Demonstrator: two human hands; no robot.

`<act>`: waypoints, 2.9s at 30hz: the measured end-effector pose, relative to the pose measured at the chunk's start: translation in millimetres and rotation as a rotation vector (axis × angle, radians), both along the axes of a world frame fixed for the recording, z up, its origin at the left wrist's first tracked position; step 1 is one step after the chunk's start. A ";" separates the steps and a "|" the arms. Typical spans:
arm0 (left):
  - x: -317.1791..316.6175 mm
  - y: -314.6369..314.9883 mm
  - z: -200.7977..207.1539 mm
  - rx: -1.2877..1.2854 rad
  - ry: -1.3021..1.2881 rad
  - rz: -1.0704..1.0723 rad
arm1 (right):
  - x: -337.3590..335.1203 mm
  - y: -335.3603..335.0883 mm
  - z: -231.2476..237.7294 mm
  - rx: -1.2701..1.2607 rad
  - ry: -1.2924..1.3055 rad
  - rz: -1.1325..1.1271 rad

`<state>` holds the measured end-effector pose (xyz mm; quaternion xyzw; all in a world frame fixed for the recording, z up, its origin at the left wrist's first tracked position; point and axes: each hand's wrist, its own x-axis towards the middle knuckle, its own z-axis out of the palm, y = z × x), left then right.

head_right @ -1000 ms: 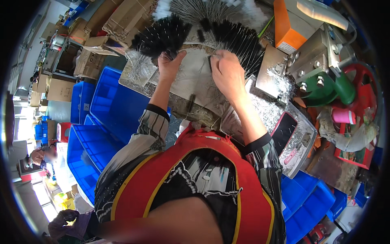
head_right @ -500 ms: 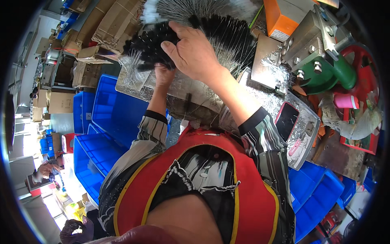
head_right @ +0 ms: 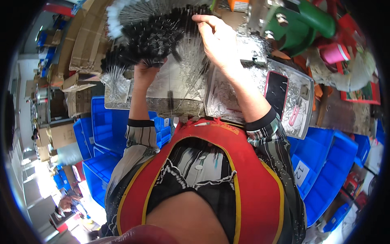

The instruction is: Manually organizing and bundling black fibers/bristles into individual brush heads at a manufacturing station.

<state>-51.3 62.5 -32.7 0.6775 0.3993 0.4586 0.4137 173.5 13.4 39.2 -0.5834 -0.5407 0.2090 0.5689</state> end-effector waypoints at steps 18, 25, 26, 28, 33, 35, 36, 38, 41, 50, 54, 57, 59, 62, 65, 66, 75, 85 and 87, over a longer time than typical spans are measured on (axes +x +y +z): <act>38.9 -13.6 26.2 0.228 0.398 -0.334 | 39.5 -27.4 -22.0 0.030 0.226 0.003; 31.5 -18.3 30.2 -0.282 0.164 -0.301 | 34.8 -29.9 -30.8 0.179 0.149 -0.034; 26.9 -14.8 28.0 -0.315 0.082 -0.364 | 30.9 -31.1 -25.8 0.259 0.129 -0.074; 12.7 -14.1 28.1 -0.338 0.102 -0.303 | 29.8 -37.1 -5.5 0.346 0.059 -0.088; -14.4 -7.4 30.4 -0.481 -0.172 -0.459 | 12.9 -51.6 36.3 0.402 -0.028 -0.156; -17.8 -9.0 30.2 -0.481 -0.201 -0.403 | 8.8 -59.7 59.6 0.328 -0.046 -0.260; -19.4 -11.2 30.9 -0.456 -0.229 -0.380 | 10.5 -60.5 67.3 0.400 -0.020 -0.248; -30.2 -11.4 29.1 -0.489 -0.307 -0.399 | 17.1 -60.0 78.5 0.500 -0.033 -0.244; -24.7 -11.9 27.9 -0.505 -0.417 -0.420 | 31.6 -69.9 98.3 0.506 -0.213 -0.338; -35.4 -21.9 28.8 -0.528 -0.427 -0.287 | 25.2 -3.9 73.7 0.208 -0.371 -0.211; -33.9 -23.8 35.6 -0.587 -0.333 -0.313 | 13.4 5.1 51.4 0.139 -0.253 -0.106; -28.8 -22.2 37.3 -0.584 -0.275 -0.350 | 4.8 -4.4 35.4 0.092 -0.252 0.066; -23.8 -22.3 36.7 -0.590 -0.254 -0.347 | -4.7 -12.6 22.3 0.037 -0.279 0.151; -18.6 -23.1 38.7 -0.582 -0.263 -0.339 | -16.9 -29.1 13.0 -0.187 -0.245 0.264; -18.4 -22.0 37.5 -0.570 -0.262 -0.324 | -17.4 -38.3 1.0 -0.269 -0.254 0.323; -19.0 -21.1 37.0 -0.535 -0.197 -0.306 | -16.2 -40.5 -4.1 -0.240 -0.220 0.332; -80.7 -10.9 84.2 -0.226 0.158 0.215 | -30.0 -60.1 -19.3 -0.316 -0.373 0.429; -164.5 29.6 9.7 -0.234 1.160 0.647 | -52.8 -63.7 -36.9 -0.285 -0.458 0.609; -144.8 19.5 -6.0 -0.079 1.214 0.762 | -58.2 -63.1 -42.2 -0.285 -0.494 0.692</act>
